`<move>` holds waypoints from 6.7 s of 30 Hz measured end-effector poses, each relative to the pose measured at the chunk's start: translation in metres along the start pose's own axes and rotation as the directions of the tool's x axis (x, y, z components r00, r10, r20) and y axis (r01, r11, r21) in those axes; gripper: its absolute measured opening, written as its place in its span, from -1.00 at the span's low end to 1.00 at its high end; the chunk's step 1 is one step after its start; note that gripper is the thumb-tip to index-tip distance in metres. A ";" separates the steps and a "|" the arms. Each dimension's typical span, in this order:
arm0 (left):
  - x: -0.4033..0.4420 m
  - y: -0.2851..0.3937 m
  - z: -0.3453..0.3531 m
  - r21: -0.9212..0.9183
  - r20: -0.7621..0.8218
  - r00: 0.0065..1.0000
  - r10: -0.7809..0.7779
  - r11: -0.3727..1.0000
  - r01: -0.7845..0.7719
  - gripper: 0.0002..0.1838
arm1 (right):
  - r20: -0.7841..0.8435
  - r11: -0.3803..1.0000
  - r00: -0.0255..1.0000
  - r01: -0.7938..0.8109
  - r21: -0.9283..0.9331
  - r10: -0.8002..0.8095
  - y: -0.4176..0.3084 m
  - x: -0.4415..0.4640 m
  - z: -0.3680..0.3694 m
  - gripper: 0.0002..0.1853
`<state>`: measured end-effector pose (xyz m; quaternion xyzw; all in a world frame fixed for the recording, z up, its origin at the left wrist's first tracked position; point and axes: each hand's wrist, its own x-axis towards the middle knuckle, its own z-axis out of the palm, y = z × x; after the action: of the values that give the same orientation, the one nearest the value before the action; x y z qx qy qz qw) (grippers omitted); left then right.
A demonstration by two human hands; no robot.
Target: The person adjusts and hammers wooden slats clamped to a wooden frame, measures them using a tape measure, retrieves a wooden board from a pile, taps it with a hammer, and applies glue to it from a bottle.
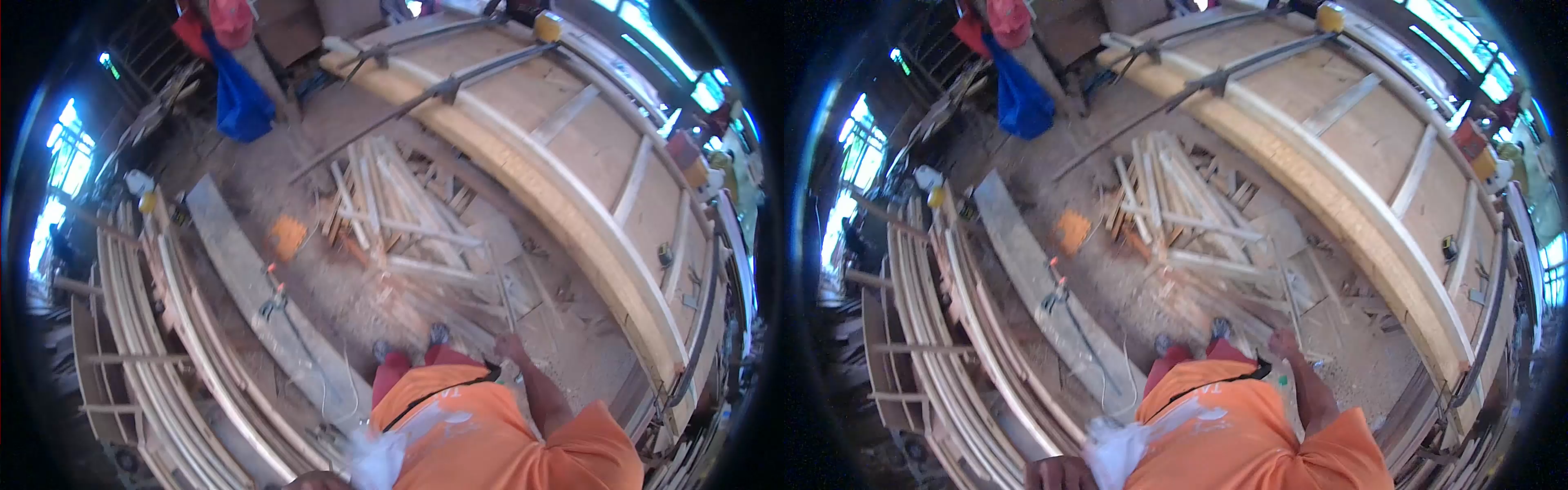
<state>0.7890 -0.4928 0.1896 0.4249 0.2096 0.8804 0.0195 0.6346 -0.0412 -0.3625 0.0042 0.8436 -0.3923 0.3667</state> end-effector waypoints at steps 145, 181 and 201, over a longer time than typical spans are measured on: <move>-0.580 0.090 -1.393 0.060 -0.985 -0.085 -0.151 -0.758 0.649 0.29 | 0.572 0.954 0.820 0.177 -0.242 -0.007 -0.422 0.712 0.556 -0.55; -0.353 0.241 -0.725 0.093 -0.932 -0.192 -0.307 -0.715 0.693 -0.07 | -0.396 0.982 0.899 -0.182 0.052 0.188 -0.072 0.056 0.236 -0.67; -0.003 -0.139 -0.283 0.683 -0.307 -0.050 -0.950 -0.257 0.684 0.00 | 0.069 0.204 0.641 -0.342 0.917 0.764 0.086 -0.297 0.404 -0.86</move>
<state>0.5570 -0.4664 -0.0224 0.2663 0.7413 0.3449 0.5105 1.1257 -0.1671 -0.4053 0.5835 0.5046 -0.5882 0.2428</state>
